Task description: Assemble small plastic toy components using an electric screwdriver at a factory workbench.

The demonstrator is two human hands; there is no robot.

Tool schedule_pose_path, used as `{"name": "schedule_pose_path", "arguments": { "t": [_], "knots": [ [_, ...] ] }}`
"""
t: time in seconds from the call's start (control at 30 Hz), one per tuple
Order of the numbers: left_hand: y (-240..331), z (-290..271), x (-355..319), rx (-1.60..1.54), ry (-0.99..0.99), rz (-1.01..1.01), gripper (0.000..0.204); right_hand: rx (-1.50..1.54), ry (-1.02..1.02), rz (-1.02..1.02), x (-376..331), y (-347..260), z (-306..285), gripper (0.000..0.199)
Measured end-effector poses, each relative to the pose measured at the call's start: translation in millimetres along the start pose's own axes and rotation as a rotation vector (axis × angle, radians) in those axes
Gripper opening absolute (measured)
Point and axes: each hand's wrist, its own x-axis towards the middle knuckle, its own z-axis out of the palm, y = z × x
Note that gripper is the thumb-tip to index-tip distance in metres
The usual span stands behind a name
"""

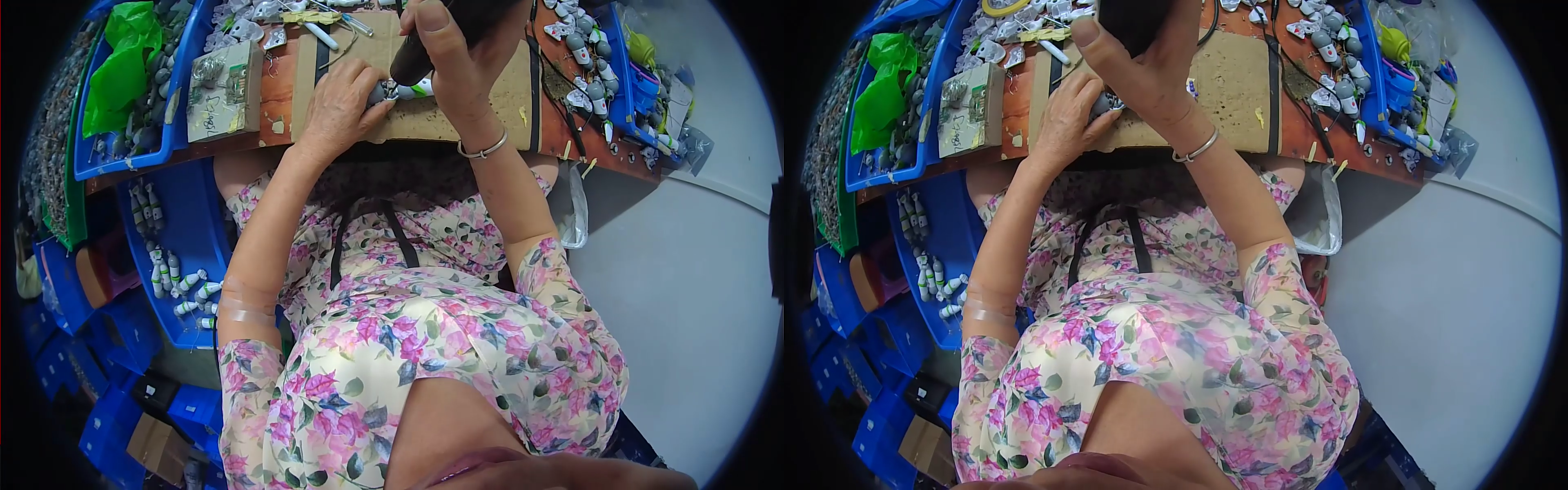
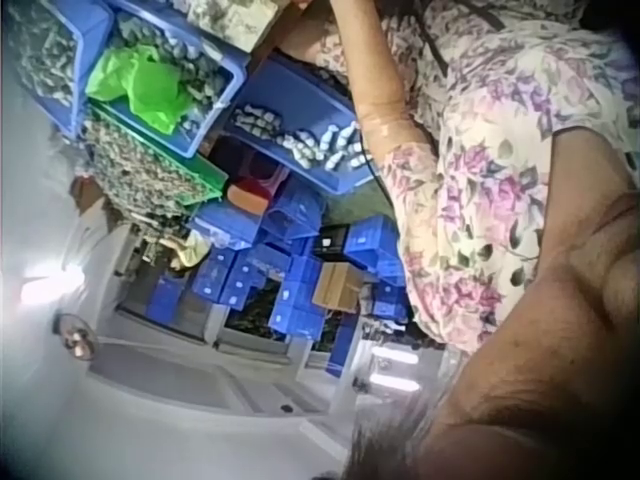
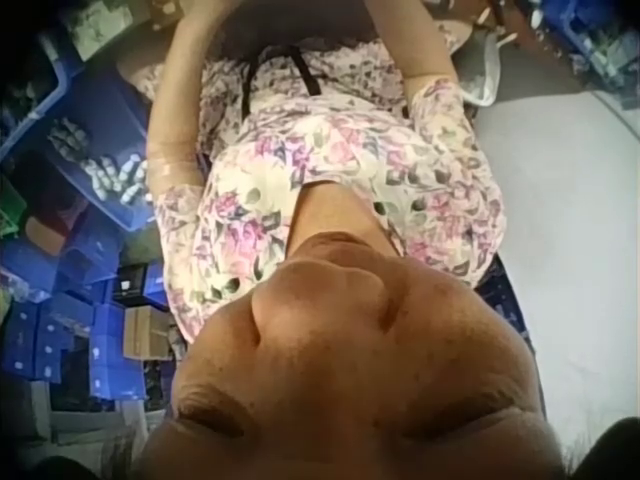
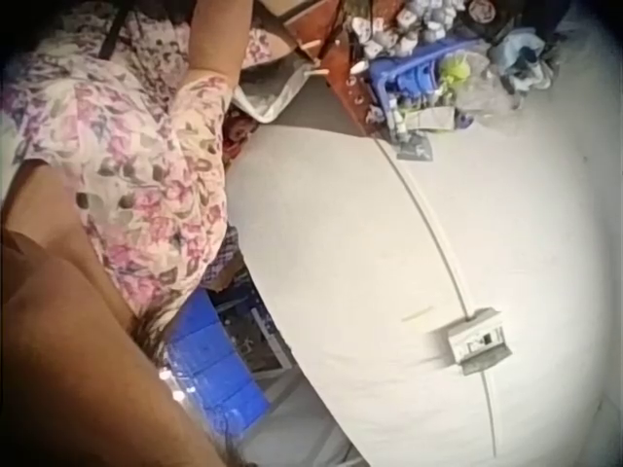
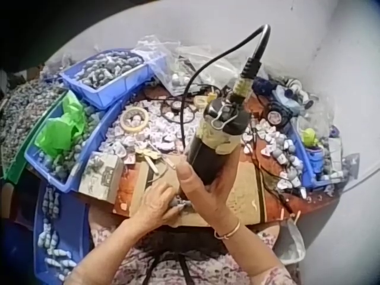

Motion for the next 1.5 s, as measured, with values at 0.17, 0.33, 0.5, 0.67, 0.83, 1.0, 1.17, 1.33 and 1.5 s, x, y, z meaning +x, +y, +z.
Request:
{"name": "schedule_pose_path", "arguments": {
  "t": [0.17, 0.33, 0.5, 0.67, 0.83, 1.0, 1.17, 1.33, 1.5],
  "knots": [
    [0, 0, 0, 0.033, 0.035, 0.044, 0.031, -0.063, -0.051, -0.115, 1, -1, 8, 0.061],
    [0, 1, 1, 0.011, 0.01, 0.027, 0.032, -0.075, -0.021, -0.053, 2, -3, -1, 0.057],
    [2, -2, 0, 0.023, -0.016, -0.003, 0.031, -0.034, -0.03, 0.015, 1, -9, -2, 0.054],
    [1, -1, 0, 0.018, 0.008, 0.014, 0.032, 0.003, -0.022, 0.046, -1, -9, -1, 0.05],
    [1, -1, 0, 0.024, 0.013, 0.02, 0.032, -0.01, -0.01, 0.131, -2, -15, -2, 0.047],
    [2, -1, -1, 0.025, 0.01, 0.022, 0.031, 0.048, -0.005, 0.053, -2, -10, -1, 0.051],
    [-1, 2, -3, 0.051, 0.057, 0.093, 0.035, 0.087, -0.052, -0.029, -5, -17, 11, 0.063],
    [-3, 5, -3, 0.053, 0.028, 0.096, 0.037, 0.159, -0.139, 0.112, -17, -16, 7, 0.072],
    [-3, 5, -2, 0.044, 0.016, 0.093, 0.037, 0.108, -0.087, 0.08, -12, -17, 6, 0.073]
  ]
}}
